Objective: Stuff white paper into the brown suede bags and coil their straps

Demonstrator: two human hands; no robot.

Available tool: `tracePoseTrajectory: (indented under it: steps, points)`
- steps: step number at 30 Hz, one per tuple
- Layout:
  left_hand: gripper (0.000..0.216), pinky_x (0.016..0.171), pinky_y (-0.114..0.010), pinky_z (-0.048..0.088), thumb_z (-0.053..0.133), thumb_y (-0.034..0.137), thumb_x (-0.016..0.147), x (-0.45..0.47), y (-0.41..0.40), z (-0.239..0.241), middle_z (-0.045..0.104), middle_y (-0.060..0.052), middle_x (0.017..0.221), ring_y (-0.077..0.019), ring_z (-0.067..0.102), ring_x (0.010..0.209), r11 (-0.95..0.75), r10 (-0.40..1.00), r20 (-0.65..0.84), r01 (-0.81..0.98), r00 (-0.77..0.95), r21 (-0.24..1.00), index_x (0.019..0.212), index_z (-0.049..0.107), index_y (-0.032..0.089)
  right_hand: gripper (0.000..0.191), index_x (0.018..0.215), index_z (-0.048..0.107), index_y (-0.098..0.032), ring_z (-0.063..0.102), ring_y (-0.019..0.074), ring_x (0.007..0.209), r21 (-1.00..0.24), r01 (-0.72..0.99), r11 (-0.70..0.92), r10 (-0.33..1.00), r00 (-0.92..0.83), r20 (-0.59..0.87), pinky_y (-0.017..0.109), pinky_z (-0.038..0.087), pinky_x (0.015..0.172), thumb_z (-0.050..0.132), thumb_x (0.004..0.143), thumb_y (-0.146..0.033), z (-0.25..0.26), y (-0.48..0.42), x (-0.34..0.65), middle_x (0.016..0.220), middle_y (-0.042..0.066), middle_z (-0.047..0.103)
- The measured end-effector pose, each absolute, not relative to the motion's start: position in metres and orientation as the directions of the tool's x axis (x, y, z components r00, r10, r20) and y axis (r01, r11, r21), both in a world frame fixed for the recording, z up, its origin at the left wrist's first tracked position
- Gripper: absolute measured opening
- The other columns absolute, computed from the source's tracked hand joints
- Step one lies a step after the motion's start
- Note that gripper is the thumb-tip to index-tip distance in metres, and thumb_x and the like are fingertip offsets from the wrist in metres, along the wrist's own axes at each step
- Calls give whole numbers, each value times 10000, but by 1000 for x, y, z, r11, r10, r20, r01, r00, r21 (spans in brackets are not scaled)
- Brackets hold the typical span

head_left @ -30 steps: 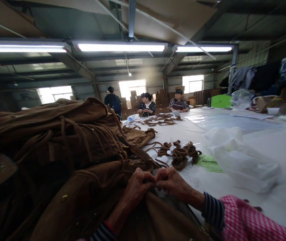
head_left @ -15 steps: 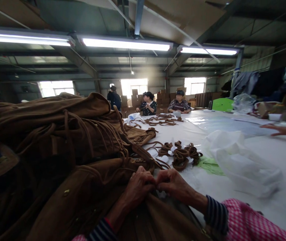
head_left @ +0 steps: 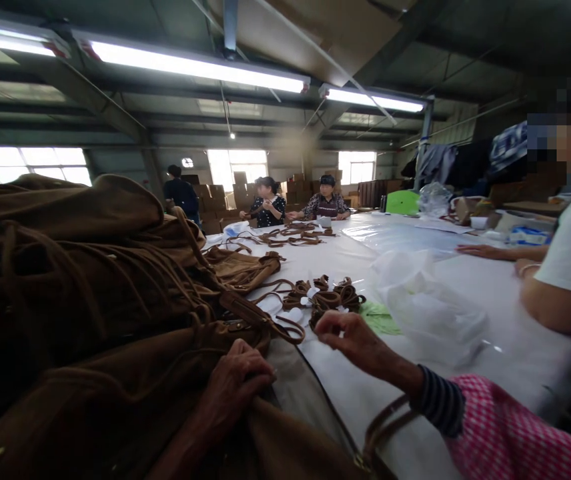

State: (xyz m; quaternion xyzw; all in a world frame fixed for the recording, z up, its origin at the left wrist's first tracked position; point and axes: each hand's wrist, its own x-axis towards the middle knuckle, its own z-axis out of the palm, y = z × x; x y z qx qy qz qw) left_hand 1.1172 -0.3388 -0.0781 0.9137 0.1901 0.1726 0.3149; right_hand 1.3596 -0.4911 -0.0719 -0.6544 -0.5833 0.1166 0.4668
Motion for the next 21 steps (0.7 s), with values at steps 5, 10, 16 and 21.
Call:
tracePoseTrajectory:
  steps: [5, 10, 16, 21]
  points:
    - [180, 858, -352, 405, 691, 379, 832, 1117, -342, -76, 652, -54, 879, -244, 547, 959, -661, 521, 194, 249, 831, 708, 825, 803, 239, 122, 849, 678, -203, 613, 175, 810, -497, 853, -161, 762, 427, 486, 291, 422, 759, 564, 875, -167, -67, -495, 1425, 921, 20, 669]
    - [187, 865, -358, 396, 686, 378, 832, 1118, -344, -77, 662, -56, 867, -249, 540, 969, -657, 519, 202, 236, 831, 716, 839, 807, 237, 159, 992, 658, -220, 636, 173, 940, -271, 916, -294, 825, 387, 411, 272, 420, 805, 506, 946, -212, -60, -462, 1426, 1103, 35, 666]
    - [127, 843, -346, 387, 712, 329, 828, 1117, -349, -76, 680, -40, 834, -237, 539, 963, -676, 528, 224, 245, 819, 695, 820, 807, 244, 281, 1064, 645, -170, 623, 327, 1068, -141, 911, -389, 870, 413, 270, 362, 429, 828, 621, 892, -391, -51, -405, 1410, 1040, 148, 712]
    - [89, 858, -346, 386, 726, 291, 827, 1117, -352, -77, 696, -29, 868, -229, 543, 981, -688, 540, 228, 269, 810, 674, 825, 806, 253, 279, 1082, 651, -149, 668, 278, 949, -200, 877, -437, 853, 474, 217, 325, 428, 761, 594, 830, -254, -57, -380, 1417, 1023, 153, 726]
